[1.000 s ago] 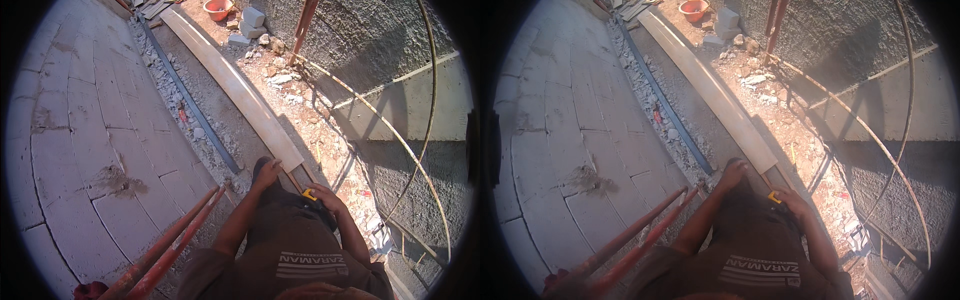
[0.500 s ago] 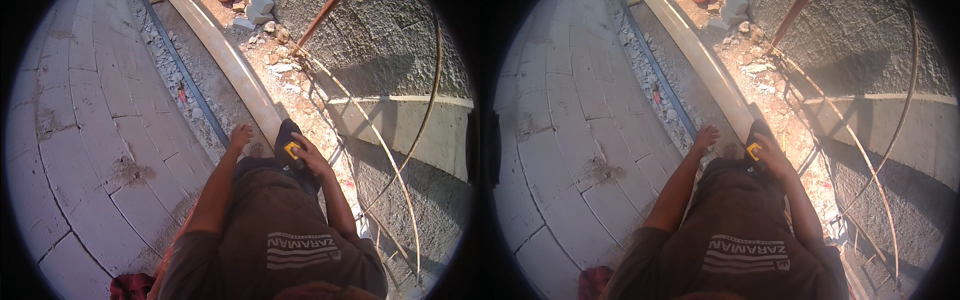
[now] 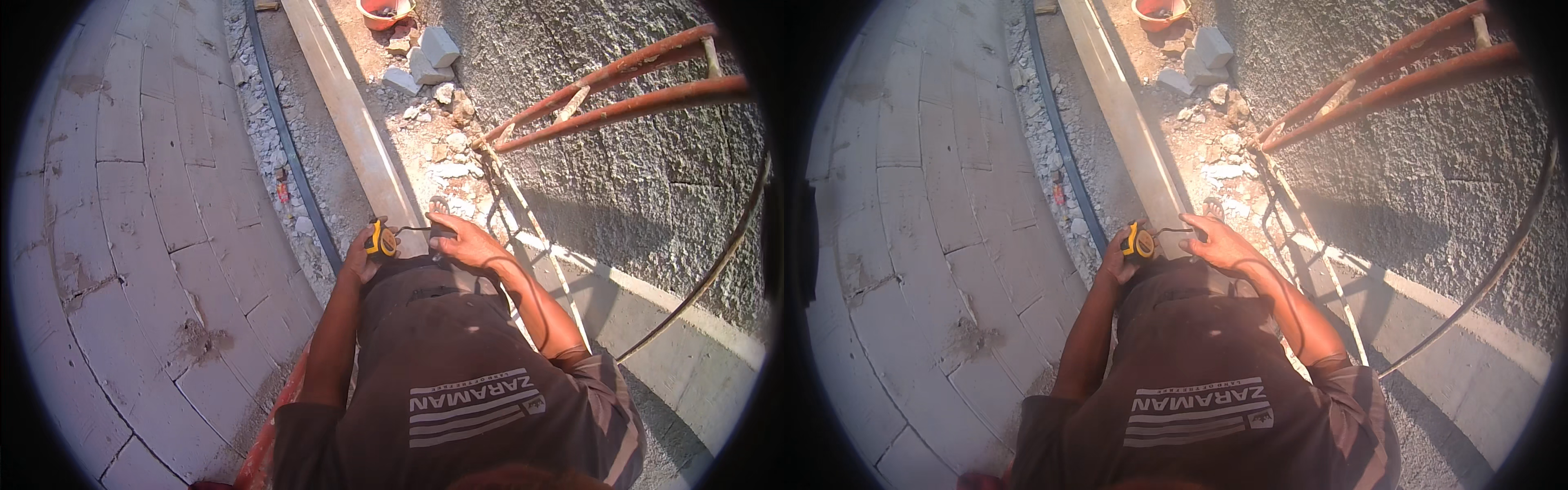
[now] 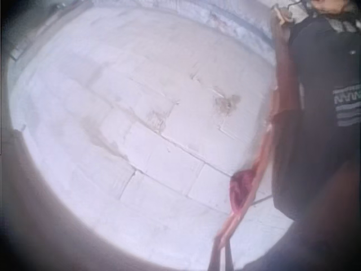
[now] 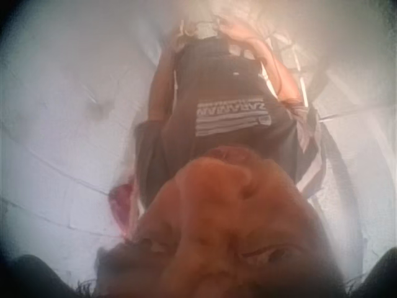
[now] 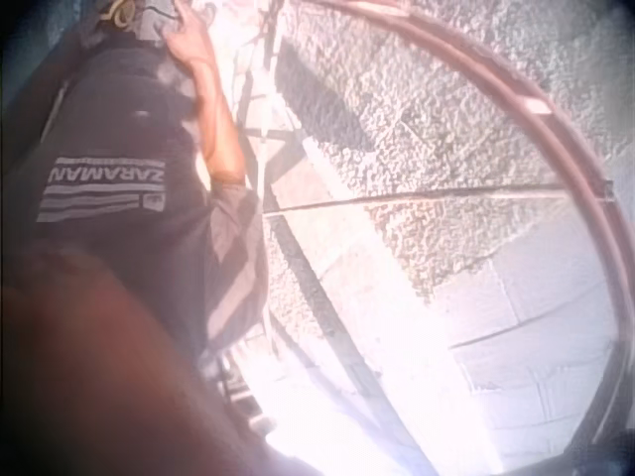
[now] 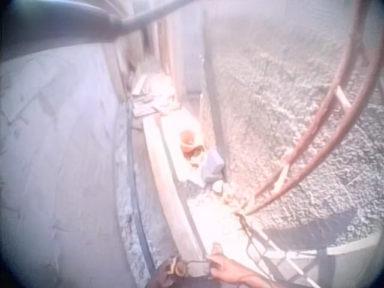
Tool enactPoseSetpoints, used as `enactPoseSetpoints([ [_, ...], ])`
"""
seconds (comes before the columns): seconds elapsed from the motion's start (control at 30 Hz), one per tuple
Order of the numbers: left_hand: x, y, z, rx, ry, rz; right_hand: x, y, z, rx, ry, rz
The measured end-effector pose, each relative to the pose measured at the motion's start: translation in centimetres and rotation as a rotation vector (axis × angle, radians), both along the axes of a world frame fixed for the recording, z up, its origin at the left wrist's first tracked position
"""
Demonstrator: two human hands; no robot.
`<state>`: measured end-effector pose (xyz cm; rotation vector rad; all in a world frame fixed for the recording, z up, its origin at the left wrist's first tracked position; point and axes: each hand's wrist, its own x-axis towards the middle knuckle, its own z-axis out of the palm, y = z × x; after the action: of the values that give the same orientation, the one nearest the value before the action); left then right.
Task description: The person measures a long wooden plank with a tape measure and marks it with a pen. They then use a hand saw to cut the plank along the marked line. Finally, they pick up nails from a bucket and place them on the plank.
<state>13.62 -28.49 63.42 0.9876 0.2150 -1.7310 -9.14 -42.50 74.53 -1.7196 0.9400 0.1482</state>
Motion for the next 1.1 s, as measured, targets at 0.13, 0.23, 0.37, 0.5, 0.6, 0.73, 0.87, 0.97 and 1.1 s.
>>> enactPoseSetpoints([
  [0.13,7.3,1.0,-2.3,0.061,-0.130,0.471,1.8,-10.3,0.1,0.167,0.049,-0.132],
  [0.23,12.5,5.2,-5.9,0.170,-0.183,0.733,4.5,-17.3,-2.8,0.144,0.019,-0.182],
  [0.37,17.8,11.4,-11.6,0.593,-0.135,0.962,8.1,-24.2,-10.9,0.140,0.008,-0.379],
  [0.5,23.9,14.4,-14.0,0.913,-0.309,0.048,7.8,-24.9,-19.6,-0.078,0.318,-0.567],
  [0.6,30.7,11.5,-13.1,0.472,-0.786,-0.891,6.7,-19.7,-23.2,0.141,0.536,-0.821],
  [0.73,41.0,-0.5,-9.7,0.535,-0.748,-0.895,8.0,-13.3,-23.5,0.400,0.454,-0.734],
  [0.87,50.9,-15.2,-6.2,0.536,-0.862,-0.721,12.1,-12.5,-24.1,0.410,0.329,-0.748],
  [0.97,55.6,-25.5,-4.1,0.450,-0.990,-0.540,15.5,-15.3,-27.2,0.427,0.331,-0.815],
  [1.1,58.6,-36.3,-3.6,0.369,-1.023,-0.595,20.4,-22.8,-33.6,0.512,0.190,-0.982],
])
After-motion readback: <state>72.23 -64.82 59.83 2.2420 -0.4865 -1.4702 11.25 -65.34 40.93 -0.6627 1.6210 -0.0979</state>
